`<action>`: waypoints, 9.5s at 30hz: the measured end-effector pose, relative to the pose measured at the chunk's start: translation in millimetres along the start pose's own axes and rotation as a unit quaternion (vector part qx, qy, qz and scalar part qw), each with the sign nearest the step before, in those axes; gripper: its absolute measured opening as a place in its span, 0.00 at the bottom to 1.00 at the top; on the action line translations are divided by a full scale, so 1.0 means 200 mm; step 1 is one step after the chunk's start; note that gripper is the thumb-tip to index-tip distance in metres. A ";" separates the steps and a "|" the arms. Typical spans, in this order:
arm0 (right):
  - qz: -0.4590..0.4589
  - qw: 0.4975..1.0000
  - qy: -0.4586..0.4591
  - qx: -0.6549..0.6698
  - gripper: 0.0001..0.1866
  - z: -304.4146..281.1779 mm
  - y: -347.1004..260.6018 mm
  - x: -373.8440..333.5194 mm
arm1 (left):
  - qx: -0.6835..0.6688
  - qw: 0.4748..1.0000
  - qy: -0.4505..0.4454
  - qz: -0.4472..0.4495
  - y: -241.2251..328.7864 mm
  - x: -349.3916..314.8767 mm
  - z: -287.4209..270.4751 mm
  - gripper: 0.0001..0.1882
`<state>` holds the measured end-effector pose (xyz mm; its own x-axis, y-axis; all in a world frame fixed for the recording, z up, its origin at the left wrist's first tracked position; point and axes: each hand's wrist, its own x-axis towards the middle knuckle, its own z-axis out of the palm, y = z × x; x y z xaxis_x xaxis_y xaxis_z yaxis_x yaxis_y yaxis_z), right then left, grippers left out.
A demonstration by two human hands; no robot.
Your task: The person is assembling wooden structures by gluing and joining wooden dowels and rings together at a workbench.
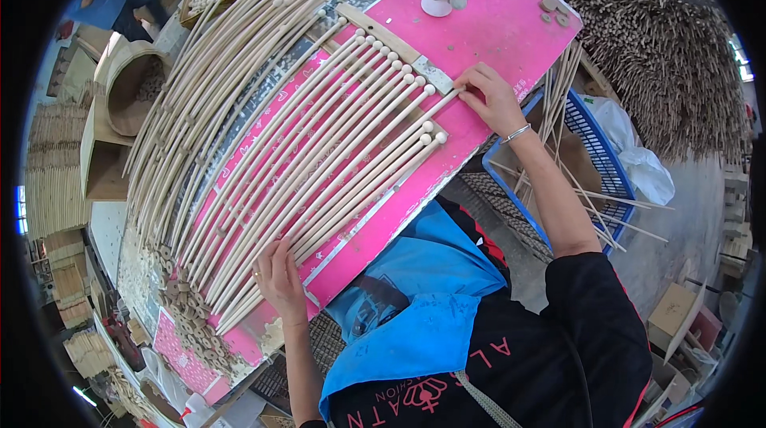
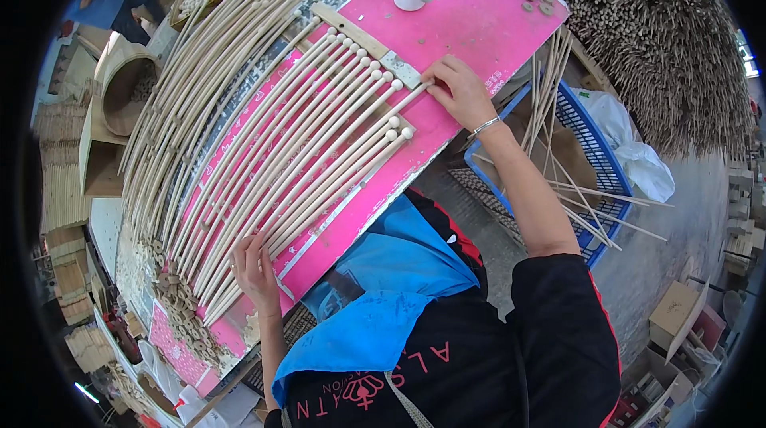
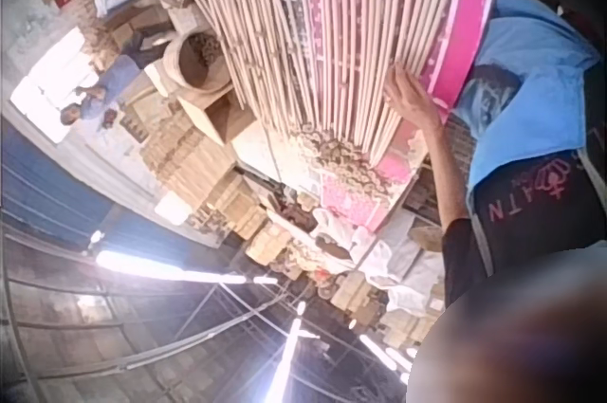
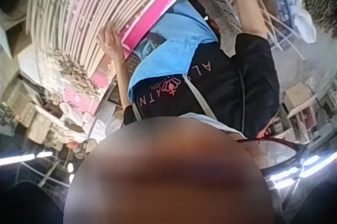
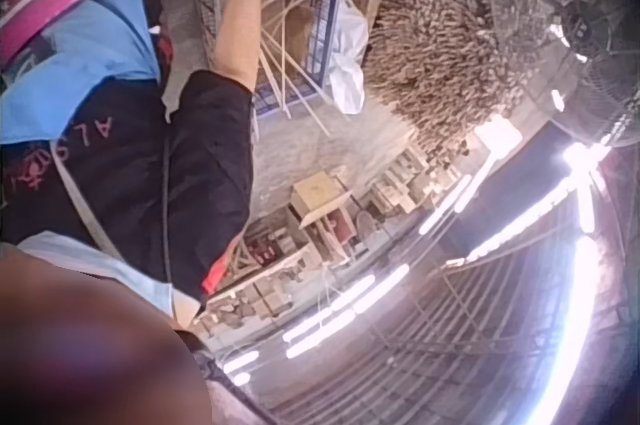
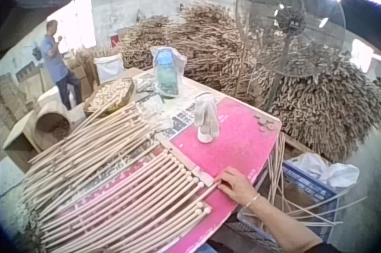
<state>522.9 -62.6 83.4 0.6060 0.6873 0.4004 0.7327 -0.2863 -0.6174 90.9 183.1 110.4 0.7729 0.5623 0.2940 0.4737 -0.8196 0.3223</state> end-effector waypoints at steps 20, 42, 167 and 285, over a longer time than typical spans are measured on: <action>-0.093 0.993 -0.069 -0.014 0.06 0.12 -0.12 0.01 | -0.023 0.993 -0.096 0.061 -0.10 0.19 -0.02 0.17; 0.090 0.991 -0.056 0.087 0.10 0.08 -0.19 -0.02 | -0.044 0.993 -0.081 0.078 0.10 0.19 0.03 0.20; 0.072 0.996 -0.024 0.054 0.18 0.10 -0.14 -0.13 | 0.045 0.979 -0.082 0.179 0.30 0.45 0.24 0.17; 0.155 0.930 0.299 0.149 0.13 -0.37 0.15 0.29 | -0.083 0.993 -0.077 0.019 0.22 0.82 0.39 0.33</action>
<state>603.1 -80.2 137.6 0.9032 0.0820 0.4214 0.4292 -0.1507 -0.8906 271.5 231.6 103.5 0.8504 0.4976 0.1708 0.3771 -0.8029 0.4616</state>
